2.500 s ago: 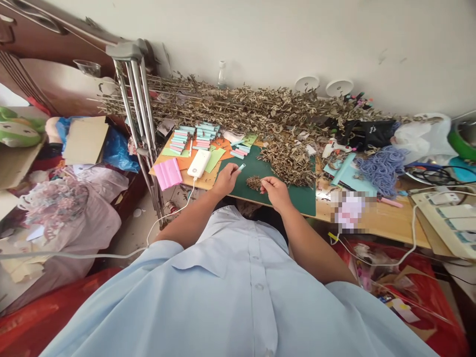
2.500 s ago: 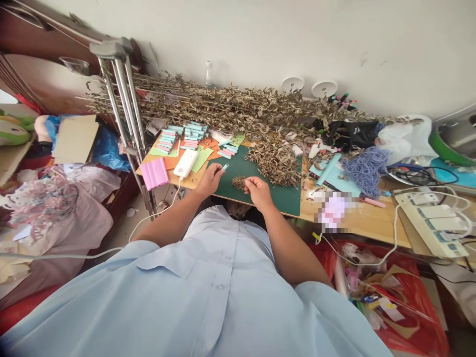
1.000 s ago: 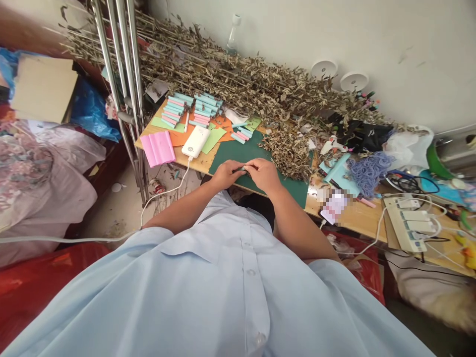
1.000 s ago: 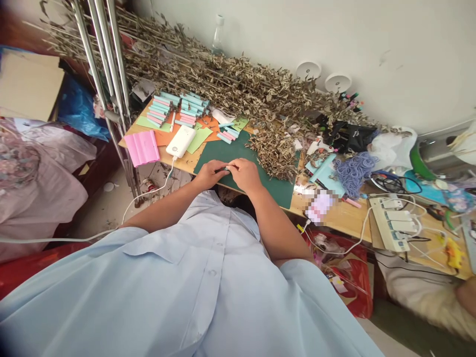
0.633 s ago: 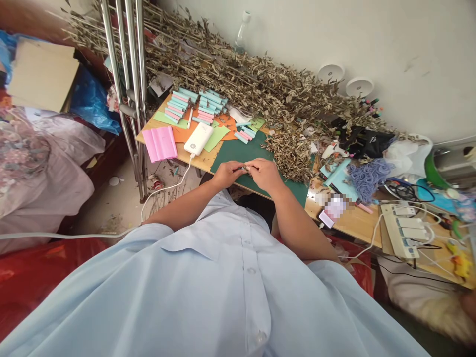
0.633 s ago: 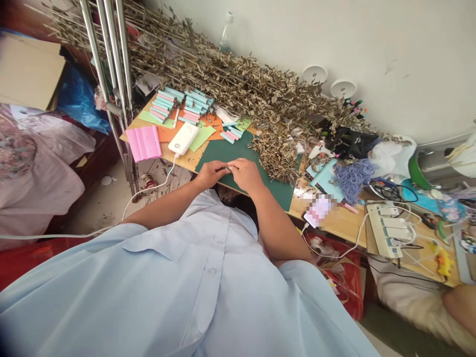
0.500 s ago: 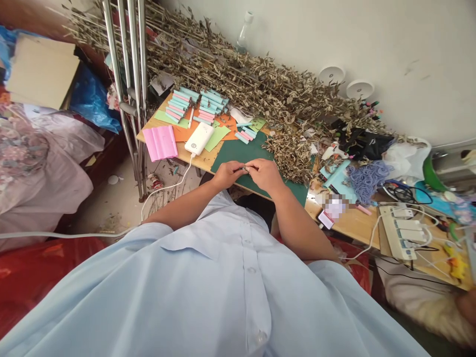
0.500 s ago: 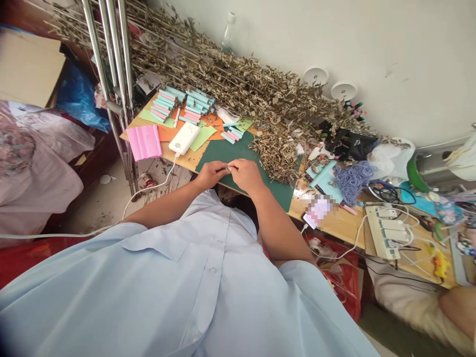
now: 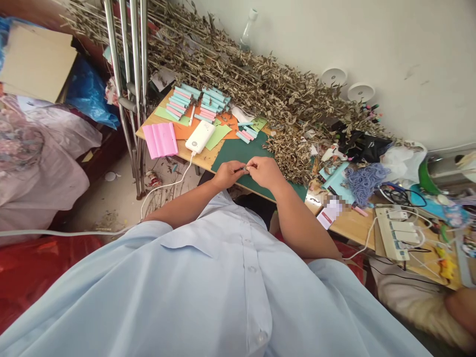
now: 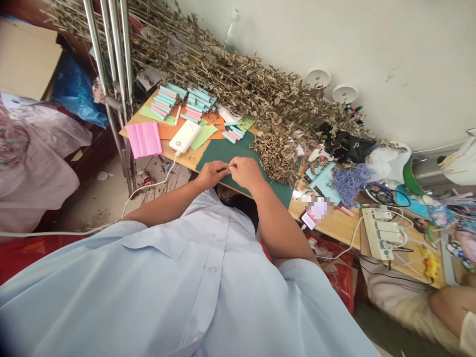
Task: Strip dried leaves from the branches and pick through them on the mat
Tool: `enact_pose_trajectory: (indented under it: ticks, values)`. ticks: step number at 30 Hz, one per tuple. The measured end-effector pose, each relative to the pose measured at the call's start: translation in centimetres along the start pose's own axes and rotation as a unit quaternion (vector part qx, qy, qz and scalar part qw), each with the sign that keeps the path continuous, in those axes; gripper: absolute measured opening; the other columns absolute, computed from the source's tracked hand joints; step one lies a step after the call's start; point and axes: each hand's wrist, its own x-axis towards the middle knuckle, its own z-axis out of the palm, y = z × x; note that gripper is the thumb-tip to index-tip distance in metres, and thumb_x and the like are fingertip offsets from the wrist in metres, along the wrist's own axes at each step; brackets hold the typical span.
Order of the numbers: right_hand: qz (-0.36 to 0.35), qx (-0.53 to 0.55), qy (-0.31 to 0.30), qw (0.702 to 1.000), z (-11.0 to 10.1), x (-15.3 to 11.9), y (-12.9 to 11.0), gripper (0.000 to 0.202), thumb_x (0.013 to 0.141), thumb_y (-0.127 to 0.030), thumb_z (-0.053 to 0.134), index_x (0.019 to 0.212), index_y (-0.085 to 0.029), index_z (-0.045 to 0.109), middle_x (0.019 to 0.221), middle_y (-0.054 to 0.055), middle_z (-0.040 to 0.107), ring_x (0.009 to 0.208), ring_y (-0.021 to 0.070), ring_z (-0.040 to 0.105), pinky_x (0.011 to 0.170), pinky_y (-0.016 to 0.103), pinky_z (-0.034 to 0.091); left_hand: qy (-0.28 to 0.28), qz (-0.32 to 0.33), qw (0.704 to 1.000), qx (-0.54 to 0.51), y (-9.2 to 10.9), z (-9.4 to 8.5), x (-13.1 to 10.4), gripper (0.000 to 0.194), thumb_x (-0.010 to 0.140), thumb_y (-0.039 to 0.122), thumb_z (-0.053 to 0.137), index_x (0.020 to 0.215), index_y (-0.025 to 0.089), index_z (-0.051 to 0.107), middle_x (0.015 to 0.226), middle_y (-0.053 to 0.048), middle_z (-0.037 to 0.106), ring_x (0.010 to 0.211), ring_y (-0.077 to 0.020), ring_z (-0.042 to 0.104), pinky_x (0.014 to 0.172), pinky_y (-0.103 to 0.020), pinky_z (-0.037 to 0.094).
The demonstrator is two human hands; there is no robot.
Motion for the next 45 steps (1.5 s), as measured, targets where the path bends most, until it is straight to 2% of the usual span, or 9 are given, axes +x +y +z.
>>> enact_pose_trajectory:
  ticks: [6, 9, 14, 21, 28, 34, 40, 43, 45]
  values:
    - [0.11, 0.123, -0.035, 0.986, 0.3, 1.1, 0.2, 0.004, 0.075, -0.019, 0.071, 0.071, -0.02, 0.071, 0.056, 0.001, 0.068, 0.047, 0.0153, 0.06, 0.051, 0.028, 0.049, -0.006, 0.003, 1.0, 0.009, 0.5, -0.3, 0.1, 0.038, 0.099, 0.053, 0.06, 0.101, 0.02, 0.079, 0.092, -0.007, 0.074, 0.088, -0.019, 0.068, 0.083, -0.03, 0.052]
    - [0.166, 0.173, -0.061, 0.969, 0.4, 1.6, 0.4, 0.011, 0.071, -0.019, 0.078, 0.069, -0.019, 0.068, 0.054, 0.003, 0.067, 0.044, 0.0164, 0.06, 0.046, 0.029, 0.051, -0.014, -0.01, 1.0, 0.012, 0.9, -0.5, 0.1, 0.038, 0.099, 0.053, 0.06, 0.1, 0.02, 0.079, 0.093, -0.007, 0.074, 0.088, -0.0188, 0.068, 0.084, -0.029, 0.052]
    - [0.229, 0.169, -0.111, 0.952, 0.0, 2.6, -0.1, 0.017, 0.065, -0.013, 0.082, 0.062, -0.018, 0.066, 0.051, 0.005, 0.065, 0.044, 0.0204, 0.063, 0.045, 0.033, 0.055, -0.008, -0.007, 1.0, 0.006, 0.9, -0.4, 0.0, 0.041, 0.099, 0.055, 0.06, 0.101, 0.019, 0.079, 0.09, -0.007, 0.074, 0.085, -0.0183, 0.068, 0.081, -0.029, 0.051]
    - [0.301, 0.185, -0.178, 0.918, -1.3, 4.0, -1.8, 0.025, 0.061, -0.01, 0.086, 0.06, -0.016, 0.062, 0.048, 0.004, 0.063, 0.044, 0.0161, 0.062, 0.043, 0.026, 0.057, 0.018, 0.021, 1.0, 0.002, -0.1, 0.2, -0.1, 0.044, 0.097, 0.058, 0.062, 0.103, 0.018, 0.079, 0.091, -0.008, 0.075, 0.085, -0.0174, 0.069, 0.08, -0.027, 0.052]
    - [0.314, 0.112, -0.217, 0.918, -1.1, 5.4, -2.3, 0.029, 0.058, -0.005, 0.087, 0.063, -0.015, 0.061, 0.045, 0.003, 0.06, 0.045, 0.0177, 0.063, 0.045, 0.027, 0.059, 0.02, 0.047, 0.999, 0.013, -0.3, 0.2, -0.2, 0.044, 0.099, 0.056, 0.06, 0.107, 0.017, 0.079, 0.09, -0.008, 0.075, 0.084, -0.0174, 0.069, 0.08, -0.027, 0.051]
    - [0.309, 0.093, -0.212, 0.922, -1.0, 5.4, -2.7, 0.029, 0.057, -0.003, 0.087, 0.063, -0.015, 0.062, 0.043, 0.002, 0.058, 0.043, 0.0173, 0.061, 0.045, 0.029, 0.059, 0.018, 0.054, 0.997, 0.046, 0.1, 0.1, -0.3, 0.042, 0.101, 0.054, 0.058, 0.105, 0.018, 0.078, 0.086, -0.007, 0.074, 0.082, -0.0169, 0.068, 0.078, -0.027, 0.051]
    - [0.251, 0.245, -0.147, 0.925, -1.6, 2.7, -1.7, 0.023, 0.063, -0.009, 0.086, 0.074, -0.016, 0.067, 0.055, 0.002, 0.066, 0.052, 0.0147, 0.064, 0.049, 0.023, 0.057, 0.04, 0.052, 0.996, 0.054, 0.0, 0.1, -0.4, 0.039, 0.101, 0.051, 0.059, 0.107, 0.017, 0.077, 0.088, -0.008, 0.075, 0.084, -0.017, 0.069, 0.079, -0.028, 0.053]
    - [0.207, 0.296, -0.097, 0.928, -0.8, 1.1, -0.8, 0.021, 0.064, -0.013, 0.083, 0.08, -0.016, 0.069, 0.063, 0.0, 0.068, 0.056, 0.0121, 0.063, 0.055, 0.023, 0.057, 0.043, 0.044, 0.997, 0.052, -0.2, 0.1, -0.4, 0.038, 0.102, 0.05, 0.058, 0.108, 0.017, 0.077, 0.093, -0.009, 0.076, 0.087, -0.0179, 0.07, 0.081, -0.029, 0.054]
    - [0.177, 0.292, -0.058, 0.938, 0.1, 0.2, -0.2, 0.015, 0.069, -0.017, 0.08, 0.08, -0.016, 0.07, 0.065, 0.0, 0.069, 0.058, 0.0117, 0.062, 0.059, 0.024, 0.055, 0.043, 0.038, 0.997, 0.051, -0.4, 0.2, -0.4, 0.038, 0.101, 0.049, 0.059, 0.109, 0.016, 0.076, 0.095, -0.009, 0.077, 0.09, -0.0186, 0.071, 0.083, -0.03, 0.054]
